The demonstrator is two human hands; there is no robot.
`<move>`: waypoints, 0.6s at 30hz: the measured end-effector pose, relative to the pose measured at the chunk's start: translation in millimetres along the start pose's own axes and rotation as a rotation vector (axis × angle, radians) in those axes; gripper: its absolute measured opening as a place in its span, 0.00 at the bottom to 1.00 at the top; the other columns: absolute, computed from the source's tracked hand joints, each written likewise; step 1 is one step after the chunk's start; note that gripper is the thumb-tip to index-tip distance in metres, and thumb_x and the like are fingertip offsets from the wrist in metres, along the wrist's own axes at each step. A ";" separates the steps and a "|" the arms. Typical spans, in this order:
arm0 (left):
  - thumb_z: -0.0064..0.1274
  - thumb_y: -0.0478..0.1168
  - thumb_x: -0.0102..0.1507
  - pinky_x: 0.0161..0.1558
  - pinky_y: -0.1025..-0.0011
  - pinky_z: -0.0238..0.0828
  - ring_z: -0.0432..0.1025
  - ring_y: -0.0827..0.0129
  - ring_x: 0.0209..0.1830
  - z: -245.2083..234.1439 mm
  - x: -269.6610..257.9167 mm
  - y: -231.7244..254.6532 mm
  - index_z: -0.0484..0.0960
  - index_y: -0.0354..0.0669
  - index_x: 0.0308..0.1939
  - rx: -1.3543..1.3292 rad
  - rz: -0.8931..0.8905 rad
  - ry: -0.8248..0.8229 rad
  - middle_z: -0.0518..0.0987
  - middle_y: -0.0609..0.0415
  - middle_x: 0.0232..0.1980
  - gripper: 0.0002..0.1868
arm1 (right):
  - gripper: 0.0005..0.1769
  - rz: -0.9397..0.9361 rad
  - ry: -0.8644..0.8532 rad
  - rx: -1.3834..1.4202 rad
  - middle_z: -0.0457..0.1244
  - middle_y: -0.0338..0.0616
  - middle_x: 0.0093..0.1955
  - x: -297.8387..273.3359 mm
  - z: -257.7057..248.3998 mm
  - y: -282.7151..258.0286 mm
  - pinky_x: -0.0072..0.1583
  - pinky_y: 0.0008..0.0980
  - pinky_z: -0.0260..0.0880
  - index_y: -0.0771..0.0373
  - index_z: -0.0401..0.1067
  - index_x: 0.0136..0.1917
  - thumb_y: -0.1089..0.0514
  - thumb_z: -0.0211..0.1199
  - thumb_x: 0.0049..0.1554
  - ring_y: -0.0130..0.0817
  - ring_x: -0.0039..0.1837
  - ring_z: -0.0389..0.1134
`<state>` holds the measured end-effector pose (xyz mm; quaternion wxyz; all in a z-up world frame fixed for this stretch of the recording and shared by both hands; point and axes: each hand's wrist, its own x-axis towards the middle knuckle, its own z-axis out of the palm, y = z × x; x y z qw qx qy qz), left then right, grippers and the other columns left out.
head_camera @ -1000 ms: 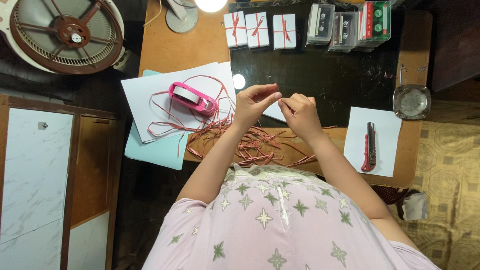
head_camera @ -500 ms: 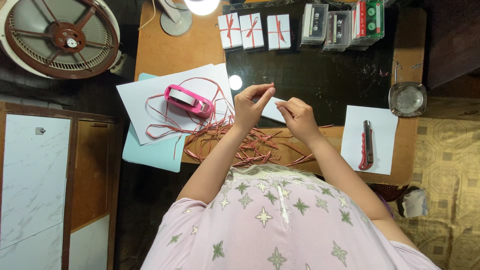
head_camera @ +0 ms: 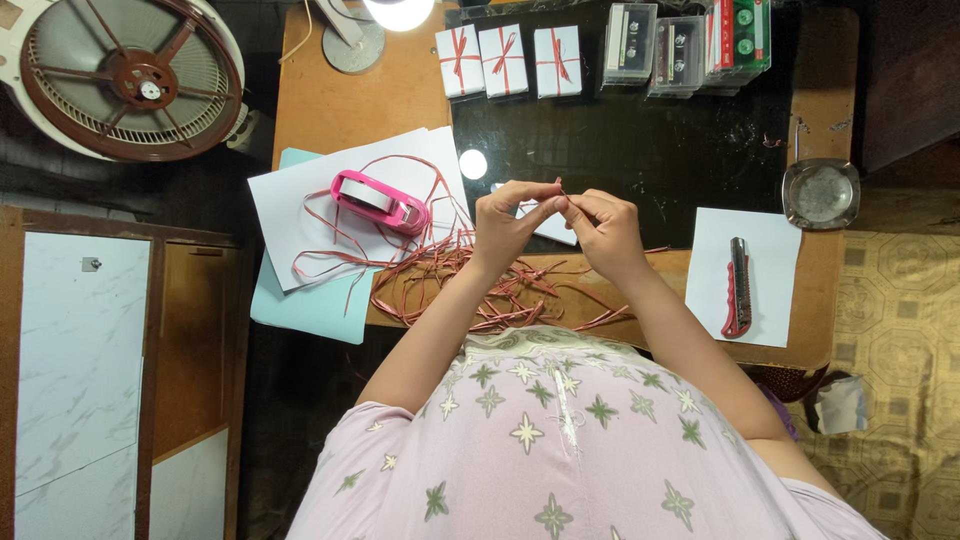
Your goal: The person wraps small rectangular items in white paper, secures them with tape, and ties a pink ribbon around each. They place the finished wrapped items on the table alongside others.
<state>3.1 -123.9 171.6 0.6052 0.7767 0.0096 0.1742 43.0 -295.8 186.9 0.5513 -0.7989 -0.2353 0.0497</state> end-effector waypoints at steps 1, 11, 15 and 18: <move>0.66 0.42 0.62 0.49 0.73 0.77 0.81 0.72 0.45 0.5 -0.4 0.8 0.89 0.43 0.45 -0.005 0.008 0.000 0.87 0.53 0.44 0.10 | 0.10 -0.014 -0.007 -0.012 0.66 0.43 0.34 0.6 -0.4 -1.0 0.39 0.30 0.63 0.66 0.80 0.50 0.57 0.65 0.64 0.28 0.36 0.66; 0.65 0.37 0.62 0.45 0.75 0.75 0.79 0.74 0.38 2.9 -0.6 11.6 0.89 0.41 0.40 0.088 0.031 0.075 0.87 0.54 0.39 0.06 | 0.08 -0.090 -0.039 -0.048 0.64 0.47 0.36 1.5 6.3 4.0 0.39 0.34 0.61 0.69 0.78 0.52 0.62 0.64 0.62 0.34 0.36 0.63; 0.65 0.37 0.62 0.45 0.76 0.76 0.79 0.75 0.39 5.1 -1.0 13.1 0.89 0.41 0.42 0.078 0.030 0.091 0.87 0.55 0.40 0.06 | 0.06 -0.117 -0.070 -0.087 0.63 0.47 0.37 3.6 6.4 3.2 0.41 0.35 0.62 0.68 0.77 0.50 0.62 0.65 0.63 0.35 0.38 0.63; 0.64 0.38 0.62 0.49 0.76 0.76 0.80 0.78 0.41 4.5 1.5 11.8 0.84 0.42 0.49 -0.073 -0.056 0.099 0.86 0.57 0.40 0.12 | 0.14 -0.162 -0.104 -0.089 0.66 0.46 0.44 7.1 -0.3 7.4 0.49 0.36 0.66 0.64 0.76 0.57 0.56 0.69 0.60 0.37 0.45 0.66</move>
